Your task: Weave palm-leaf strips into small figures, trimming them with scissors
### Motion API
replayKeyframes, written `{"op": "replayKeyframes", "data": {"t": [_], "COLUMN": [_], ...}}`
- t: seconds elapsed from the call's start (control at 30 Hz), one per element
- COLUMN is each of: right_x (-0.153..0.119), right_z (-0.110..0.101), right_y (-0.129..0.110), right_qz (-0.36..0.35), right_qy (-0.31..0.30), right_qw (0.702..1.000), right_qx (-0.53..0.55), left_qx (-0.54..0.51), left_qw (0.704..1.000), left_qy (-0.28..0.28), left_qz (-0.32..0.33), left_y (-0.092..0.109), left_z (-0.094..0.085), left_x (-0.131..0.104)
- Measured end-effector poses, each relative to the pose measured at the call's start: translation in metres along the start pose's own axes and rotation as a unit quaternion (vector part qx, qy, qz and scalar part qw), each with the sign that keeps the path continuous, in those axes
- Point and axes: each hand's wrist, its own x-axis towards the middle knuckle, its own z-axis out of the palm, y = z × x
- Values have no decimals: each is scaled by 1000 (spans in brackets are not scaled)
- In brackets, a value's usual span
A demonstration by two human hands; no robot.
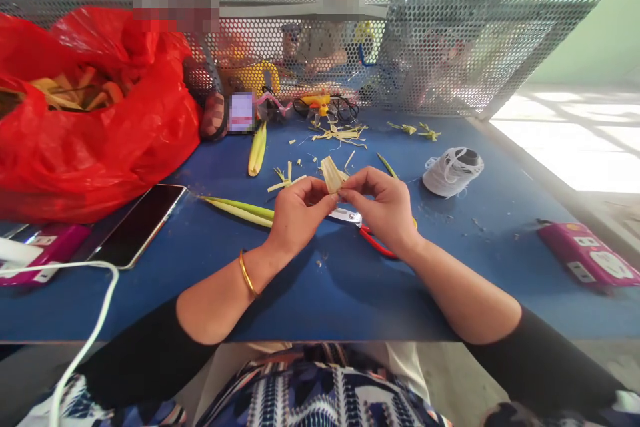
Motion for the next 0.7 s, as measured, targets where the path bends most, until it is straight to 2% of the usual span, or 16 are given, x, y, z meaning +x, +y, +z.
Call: {"op": "replayKeyframes", "data": {"t": [0.17, 0.37, 0.7], "right_x": [2, 2, 1], "right_z": [-1, -3, -2], "right_y": [2, 0, 1], "right_qz": [-8, -31, -35], "right_qy": [-20, -34, -25], "right_qw": [999, 999, 999], "right_qx": [37, 11, -2], "left_qx": [-56, -103, -97], "left_qw": [997, 990, 993], "left_qy": [7, 8, 26], "left_qz": [-49, -95, -55], "left_y": [2, 3, 0], "left_z": [1, 0, 2], "left_x": [1, 2, 1]}}
